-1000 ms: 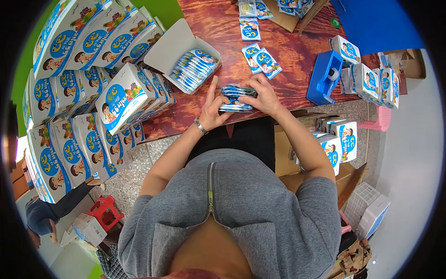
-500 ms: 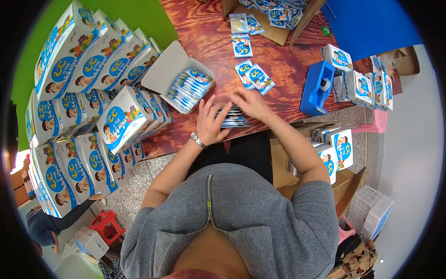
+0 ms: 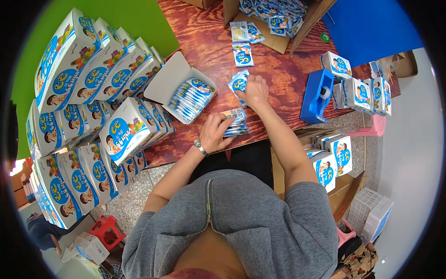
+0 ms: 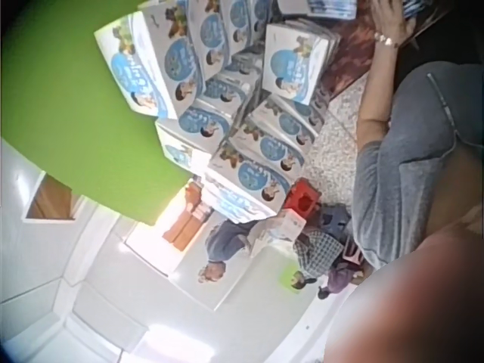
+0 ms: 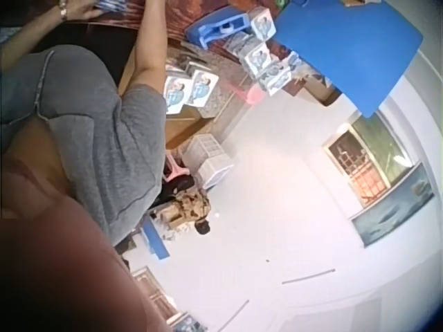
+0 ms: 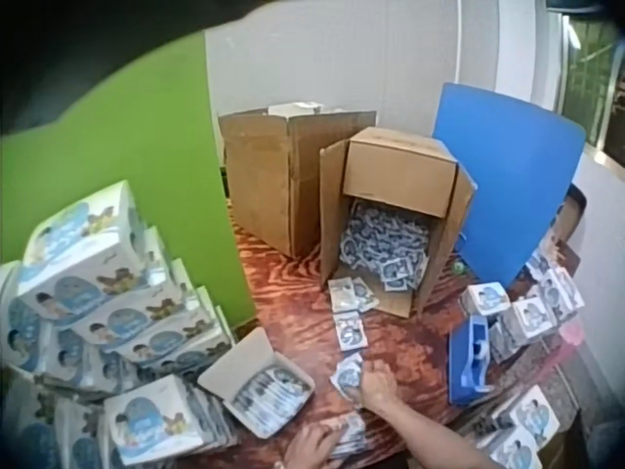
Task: Organizing and packaging diaper packs and wipes into cardboard boxes.
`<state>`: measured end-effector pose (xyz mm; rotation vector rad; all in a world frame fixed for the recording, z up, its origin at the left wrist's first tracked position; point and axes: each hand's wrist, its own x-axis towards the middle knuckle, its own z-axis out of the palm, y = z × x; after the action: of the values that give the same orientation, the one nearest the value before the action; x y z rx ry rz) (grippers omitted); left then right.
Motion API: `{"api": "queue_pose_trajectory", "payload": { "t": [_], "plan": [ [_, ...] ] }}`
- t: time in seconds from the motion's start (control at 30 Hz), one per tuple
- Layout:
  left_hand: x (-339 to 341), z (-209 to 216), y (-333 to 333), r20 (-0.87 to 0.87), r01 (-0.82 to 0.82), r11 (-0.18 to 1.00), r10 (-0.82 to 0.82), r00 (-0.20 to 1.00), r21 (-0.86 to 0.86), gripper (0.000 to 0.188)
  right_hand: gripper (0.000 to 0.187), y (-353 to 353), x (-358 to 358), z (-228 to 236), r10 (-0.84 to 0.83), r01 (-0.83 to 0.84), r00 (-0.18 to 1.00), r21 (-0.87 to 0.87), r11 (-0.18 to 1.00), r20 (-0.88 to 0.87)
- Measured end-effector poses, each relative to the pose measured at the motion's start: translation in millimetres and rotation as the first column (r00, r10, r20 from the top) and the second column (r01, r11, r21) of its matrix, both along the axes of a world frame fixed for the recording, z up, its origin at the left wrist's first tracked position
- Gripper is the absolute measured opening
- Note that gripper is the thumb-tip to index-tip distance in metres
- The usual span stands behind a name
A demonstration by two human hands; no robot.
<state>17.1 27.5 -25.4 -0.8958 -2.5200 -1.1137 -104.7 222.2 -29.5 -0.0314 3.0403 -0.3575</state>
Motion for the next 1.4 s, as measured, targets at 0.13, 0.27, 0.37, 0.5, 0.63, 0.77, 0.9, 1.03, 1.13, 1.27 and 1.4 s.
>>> {"api": "queue_pose_trajectory", "payload": {
  "t": [0.13, 0.27, 0.37, 0.5, 0.63, 0.77, 0.9, 1.03, 1.13, 1.27, 1.4],
  "plan": [
    [1.2, -4.8, -0.5, 0.006, 0.003, 1.000, -0.003, 1.000, 0.017, 0.059, 0.072, -4.3, -1.7, 5.0, -0.004, 0.001, 0.996, 0.028, 1.000, 0.093],
    [0.7, -5.8, -0.7, 0.017, 0.012, 0.999, -0.013, 1.000, 0.031, 0.059, 0.078, 7.0, -16.1, 6.5, -0.035, 0.064, 0.987, -0.182, 0.981, 0.158],
    [1.6, -9.8, -1.6, 0.041, 0.025, 0.999, -0.026, 0.999, 0.039, 0.058, 0.075, 4.6, -22.2, 17.3, -0.067, 0.113, 0.962, -0.164, 0.980, 0.265],
    [0.5, -11.3, -3.2, 0.052, 0.023, 0.999, -0.025, 0.998, 0.045, 0.058, 0.061, 5.6, -23.4, -1.2, 0.149, -0.147, 0.989, -0.118, 0.982, 0.006],
    [-3.2, -7.1, -0.1, 0.053, 0.056, 0.997, -0.059, 0.997, 0.055, 0.058, 0.045, 29.9, -76.6, -21.6, -0.044, -0.018, 0.995, -0.606, 0.796, -0.088],
    [-6.9, -11.3, 1.7, 0.057, 0.057, 0.996, -0.061, 0.997, 0.067, 0.059, 0.060, 32.2, -142.2, -30.1, -0.175, 0.144, 0.982, -0.302, 0.942, -0.076],
    [0.0, -13.5, -8.9, 0.107, 0.022, 0.999, -0.025, 0.994, 0.030, 0.062, 0.072, -25.0, -120.6, 2.2, -0.069, 0.067, 0.995, 0.026, 0.997, 0.074],
    [1.6, -10.8, -5.3, 0.106, 0.021, 0.999, -0.025, 0.994, 0.038, 0.064, 0.065, -5.4, -128.1, -11.5, 0.102, -0.101, 0.995, -0.199, 0.975, -0.010],
    [-0.5, -10.7, -5.4, 0.107, 0.036, 0.998, -0.040, 0.993, 0.044, 0.064, 0.079, 0.1, -158.5, -7.6, 0.088, -0.235, 0.948, -0.488, 0.841, -0.305],
    [-0.7, -11.7, -2.4, 0.109, 0.047, 0.998, -0.052, 0.993, 0.044, 0.065, 0.088, -1.5, -216.9, 0.2, -0.261, 0.119, 0.943, -0.522, 0.845, -0.208],
    [-0.2, -9.9, -3.4, 0.170, 0.054, 0.998, -0.061, 0.983, 0.044, 0.066, 0.086, -18.4, -233.9, 1.3, -0.306, 0.302, 0.952, -0.184, 0.935, 0.007]
  ]
}}
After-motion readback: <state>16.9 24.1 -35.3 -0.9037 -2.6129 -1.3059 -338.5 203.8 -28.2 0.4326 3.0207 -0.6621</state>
